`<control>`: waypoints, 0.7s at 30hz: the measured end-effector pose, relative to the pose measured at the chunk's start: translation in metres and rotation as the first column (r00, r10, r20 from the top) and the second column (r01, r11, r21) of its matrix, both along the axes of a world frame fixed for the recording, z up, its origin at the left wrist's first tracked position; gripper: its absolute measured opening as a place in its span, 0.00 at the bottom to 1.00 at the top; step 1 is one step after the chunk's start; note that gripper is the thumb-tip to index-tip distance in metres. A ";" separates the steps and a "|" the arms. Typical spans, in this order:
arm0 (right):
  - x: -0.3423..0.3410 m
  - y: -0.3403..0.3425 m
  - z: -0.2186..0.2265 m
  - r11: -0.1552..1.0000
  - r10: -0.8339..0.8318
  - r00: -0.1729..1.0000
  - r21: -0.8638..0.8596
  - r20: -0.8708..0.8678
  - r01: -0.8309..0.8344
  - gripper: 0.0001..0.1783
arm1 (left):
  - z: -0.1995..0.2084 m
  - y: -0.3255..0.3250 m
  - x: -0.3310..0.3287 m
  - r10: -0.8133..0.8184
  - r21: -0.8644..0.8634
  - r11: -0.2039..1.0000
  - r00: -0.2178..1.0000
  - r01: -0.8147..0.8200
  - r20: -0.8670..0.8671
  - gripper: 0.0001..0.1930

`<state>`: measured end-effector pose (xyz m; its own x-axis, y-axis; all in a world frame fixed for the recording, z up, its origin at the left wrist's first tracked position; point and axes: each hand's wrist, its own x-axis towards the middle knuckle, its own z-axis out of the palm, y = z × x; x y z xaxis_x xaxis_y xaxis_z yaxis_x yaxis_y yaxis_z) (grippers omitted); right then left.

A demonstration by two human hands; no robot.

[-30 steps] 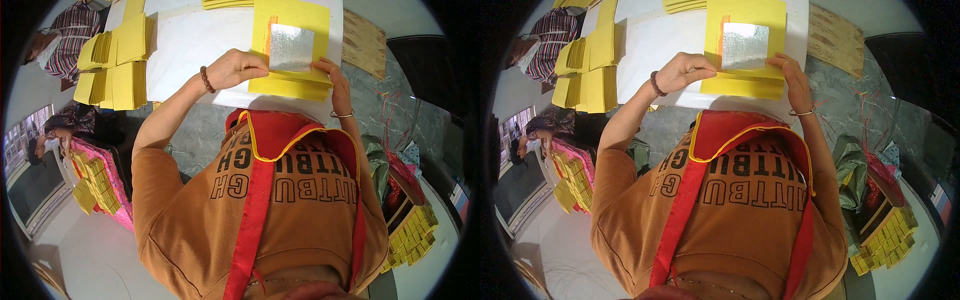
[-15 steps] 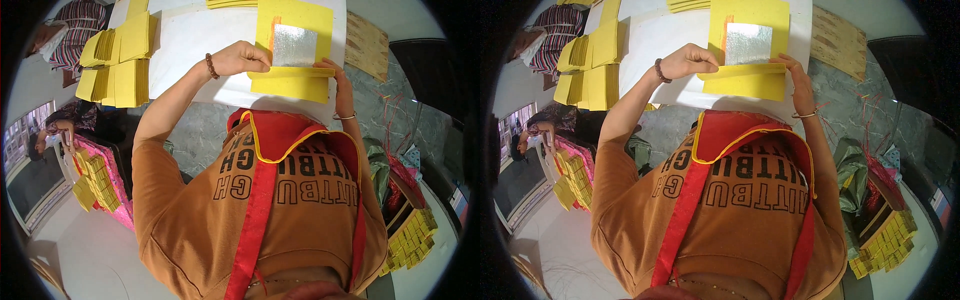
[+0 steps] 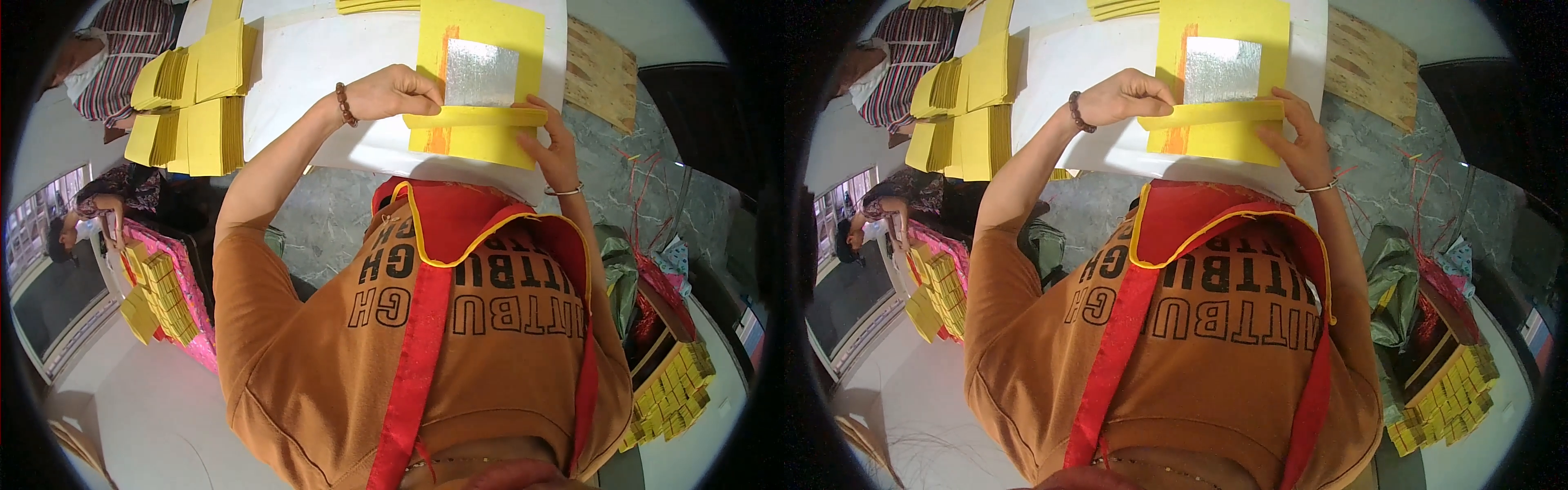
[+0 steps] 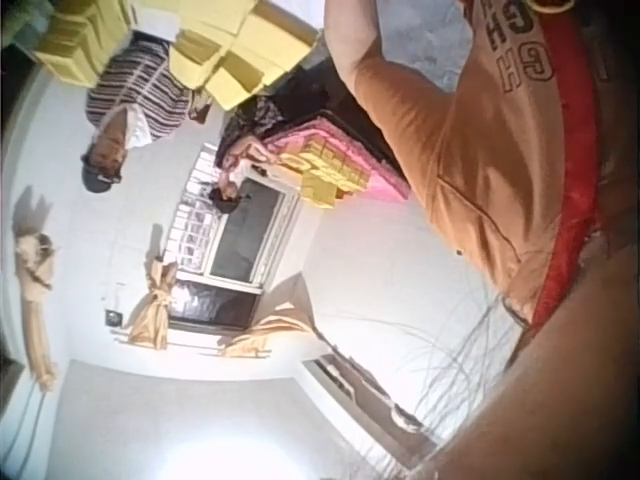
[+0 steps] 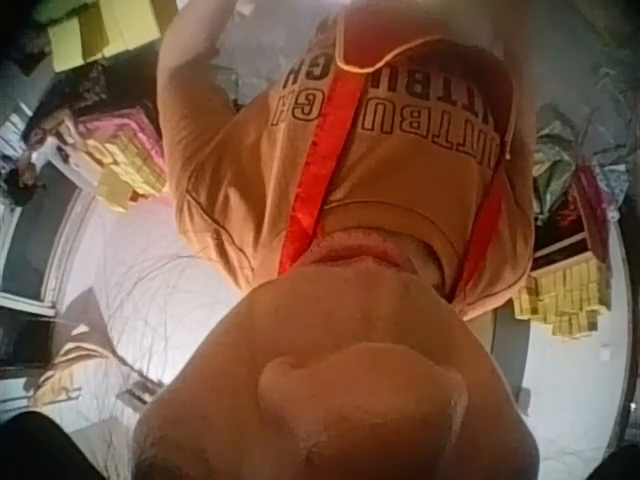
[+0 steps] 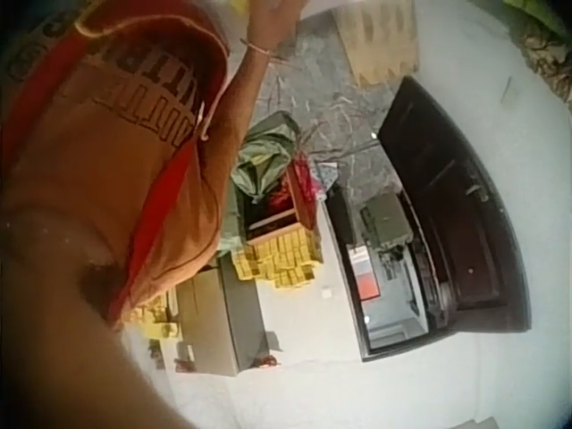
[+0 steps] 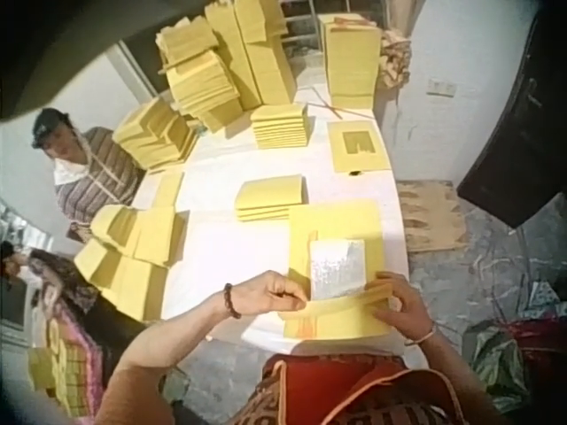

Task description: Folding and stacking yellow joss paper at a work table.

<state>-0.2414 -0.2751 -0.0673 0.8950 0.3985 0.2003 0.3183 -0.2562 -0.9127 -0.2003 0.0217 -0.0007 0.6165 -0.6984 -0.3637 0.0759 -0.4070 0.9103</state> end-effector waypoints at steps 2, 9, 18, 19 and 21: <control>-0.001 0.001 -0.004 0.992 -0.027 0.997 -0.122 0.070 0.036 0.14 | 0.003 0.002 -0.004 -0.007 0.022 1.000 1.000 0.008 -0.022 0.11; 0.001 0.012 0.000 0.947 -0.225 0.882 0.120 -0.414 0.298 0.12 | -0.021 0.013 -0.018 -0.081 0.135 0.989 0.560 -0.056 0.824 0.20; -0.017 -0.002 0.050 0.996 0.093 0.982 -0.016 0.162 -0.091 0.10 | 0.001 0.013 -0.058 -0.050 0.110 0.993 0.669 -0.048 0.741 0.12; -0.021 -0.002 0.048 0.994 0.091 0.991 -0.076 0.100 -0.083 0.10 | 0.001 0.011 -0.061 -0.049 0.106 0.993 0.666 -0.046 0.744 0.12; -0.023 -0.002 0.036 0.994 0.079 0.990 -0.084 0.117 -0.070 0.11 | -0.001 0.005 -0.065 0.024 0.206 0.960 0.791 -0.188 0.612 0.12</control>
<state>-0.2647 -0.2767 -0.0314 0.8336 0.4821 0.2695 0.4451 -0.2974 -0.8446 -0.2649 0.0264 -0.0021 0.8307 -0.5550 -0.0444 -0.3937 -0.6418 0.6582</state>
